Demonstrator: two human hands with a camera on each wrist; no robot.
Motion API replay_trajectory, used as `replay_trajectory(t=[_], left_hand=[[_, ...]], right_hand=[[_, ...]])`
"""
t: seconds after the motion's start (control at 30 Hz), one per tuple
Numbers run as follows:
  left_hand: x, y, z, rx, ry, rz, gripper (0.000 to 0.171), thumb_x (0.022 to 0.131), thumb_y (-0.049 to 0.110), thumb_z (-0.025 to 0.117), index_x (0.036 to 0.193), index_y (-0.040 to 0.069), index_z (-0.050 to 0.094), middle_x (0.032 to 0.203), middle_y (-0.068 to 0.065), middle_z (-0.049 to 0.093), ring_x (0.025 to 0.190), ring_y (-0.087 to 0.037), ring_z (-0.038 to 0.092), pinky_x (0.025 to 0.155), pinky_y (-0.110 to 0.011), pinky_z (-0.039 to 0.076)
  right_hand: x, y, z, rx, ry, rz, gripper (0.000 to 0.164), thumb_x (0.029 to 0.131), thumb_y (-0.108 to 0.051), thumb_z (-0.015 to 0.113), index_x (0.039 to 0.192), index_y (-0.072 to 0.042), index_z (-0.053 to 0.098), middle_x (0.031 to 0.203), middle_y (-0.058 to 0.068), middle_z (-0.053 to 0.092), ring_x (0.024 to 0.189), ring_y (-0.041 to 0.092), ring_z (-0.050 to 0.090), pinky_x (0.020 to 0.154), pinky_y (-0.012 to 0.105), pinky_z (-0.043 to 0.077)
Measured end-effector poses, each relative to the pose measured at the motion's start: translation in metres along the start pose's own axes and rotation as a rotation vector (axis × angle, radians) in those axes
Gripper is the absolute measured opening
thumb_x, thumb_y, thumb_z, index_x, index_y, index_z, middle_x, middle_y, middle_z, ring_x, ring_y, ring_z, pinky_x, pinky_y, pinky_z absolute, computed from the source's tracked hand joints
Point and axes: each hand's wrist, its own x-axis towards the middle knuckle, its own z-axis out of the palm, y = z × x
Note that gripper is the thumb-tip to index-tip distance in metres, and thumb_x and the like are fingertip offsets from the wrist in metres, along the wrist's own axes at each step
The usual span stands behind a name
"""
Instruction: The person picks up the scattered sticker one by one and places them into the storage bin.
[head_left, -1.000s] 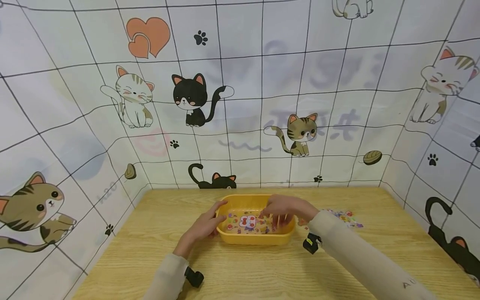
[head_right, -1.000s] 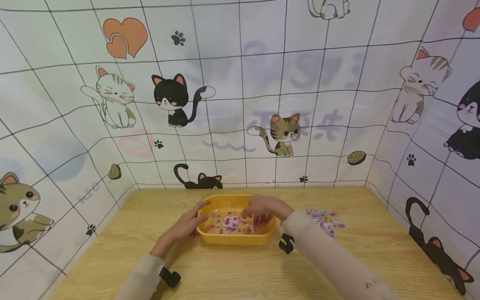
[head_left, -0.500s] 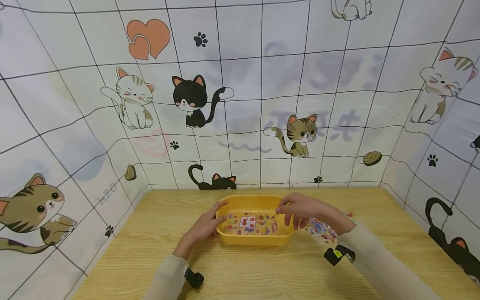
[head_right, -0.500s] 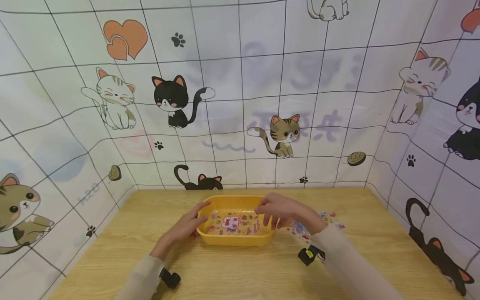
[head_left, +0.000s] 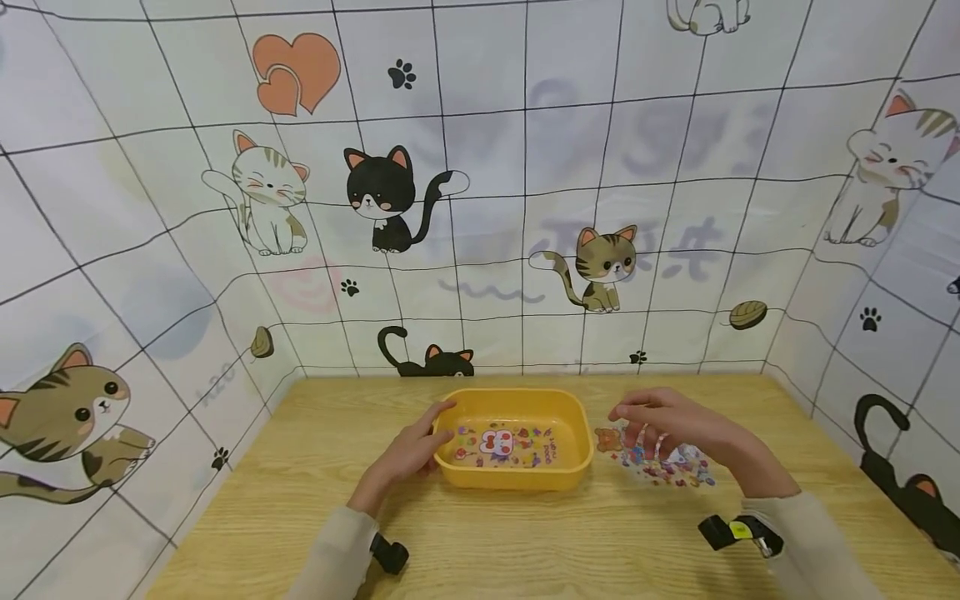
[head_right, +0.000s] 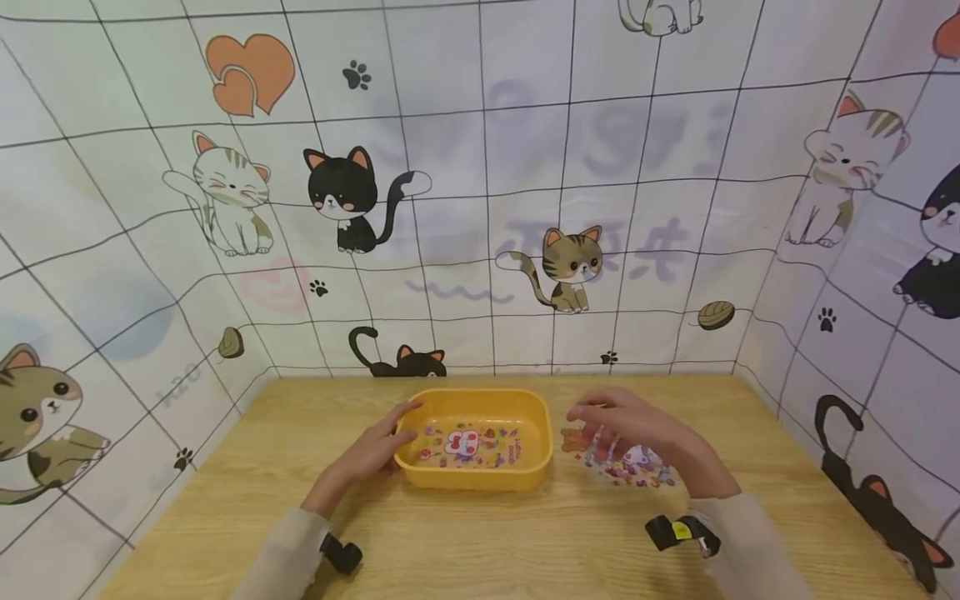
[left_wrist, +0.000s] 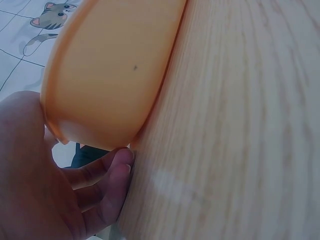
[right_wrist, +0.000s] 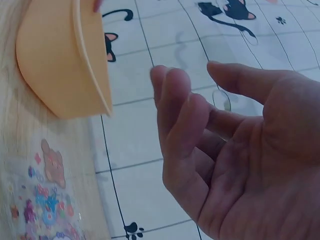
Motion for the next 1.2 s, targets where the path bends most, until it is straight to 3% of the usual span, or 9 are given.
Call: replay_trajectory(t=[0.33, 0.67, 0.83, 0.93, 1.1, 1.2], left_hand=[[0.000, 0.003, 0.001, -0.002, 0.009, -0.001, 0.055, 0.106, 0.033, 0.052, 0.158, 0.037, 0.037, 0.087, -0.010, 0.058, 0.053, -0.016, 0.052, 0.050, -0.028, 0.047], [0.002, 0.001, -0.001, 0.007, 0.019, -0.006, 0.054, 0.106, 0.034, 0.052, 0.158, 0.036, 0.037, 0.090, -0.011, 0.058, 0.055, -0.018, 0.053, 0.052, -0.030, 0.048], [0.001, 0.001, -0.003, 0.006, 0.017, -0.008, 0.054, 0.106, 0.034, 0.052, 0.158, 0.036, 0.037, 0.088, -0.011, 0.059, 0.055, -0.018, 0.053, 0.052, -0.030, 0.048], [0.001, 0.002, -0.003, 0.011, 0.020, -0.010, 0.055, 0.106, 0.034, 0.052, 0.158, 0.036, 0.037, 0.084, -0.010, 0.059, 0.053, -0.018, 0.053, 0.051, -0.030, 0.047], [0.001, 0.004, -0.001, 0.007, 0.015, -0.008, 0.055, 0.106, 0.033, 0.052, 0.159, 0.035, 0.037, 0.086, -0.010, 0.059, 0.053, -0.017, 0.053, 0.051, -0.029, 0.048], [0.001, 0.003, 0.000, 0.007, 0.013, -0.010, 0.055, 0.106, 0.034, 0.052, 0.158, 0.035, 0.037, 0.086, -0.010, 0.059, 0.053, -0.017, 0.053, 0.052, -0.029, 0.048]], right_hand=[[-0.017, 0.014, -0.018, 0.027, 0.064, 0.001, 0.053, 0.111, -0.037, 0.045, 0.140, 0.007, 0.053, 0.097, 0.016, 0.071, 0.069, 0.021, 0.069, 0.060, 0.035, 0.059], [-0.011, 0.039, -0.021, -0.059, 0.190, 0.059, 0.048, 0.109, -0.031, 0.051, 0.136, 0.008, 0.055, 0.095, 0.018, 0.071, 0.065, 0.025, 0.069, 0.059, 0.039, 0.059], [-0.009, 0.058, -0.023, -0.213, 0.269, 0.085, 0.046, 0.109, -0.027, 0.052, 0.132, 0.012, 0.056, 0.090, 0.017, 0.070, 0.066, 0.028, 0.067, 0.057, 0.040, 0.058], [-0.009, 0.067, -0.025, -0.382, 0.312, 0.090, 0.043, 0.107, -0.025, 0.055, 0.127, 0.013, 0.059, 0.091, 0.020, 0.070, 0.068, 0.025, 0.066, 0.060, 0.041, 0.057], [-0.012, 0.078, -0.029, -0.728, 0.326, 0.123, 0.042, 0.099, -0.023, 0.067, 0.121, 0.012, 0.062, 0.109, 0.029, 0.066, 0.090, 0.036, 0.065, 0.077, 0.052, 0.055], [-0.012, 0.085, -0.030, -0.759, 0.303, 0.168, 0.054, 0.093, -0.027, 0.074, 0.125, 0.014, 0.060, 0.116, 0.035, 0.060, 0.103, 0.049, 0.059, 0.084, 0.061, 0.053]])
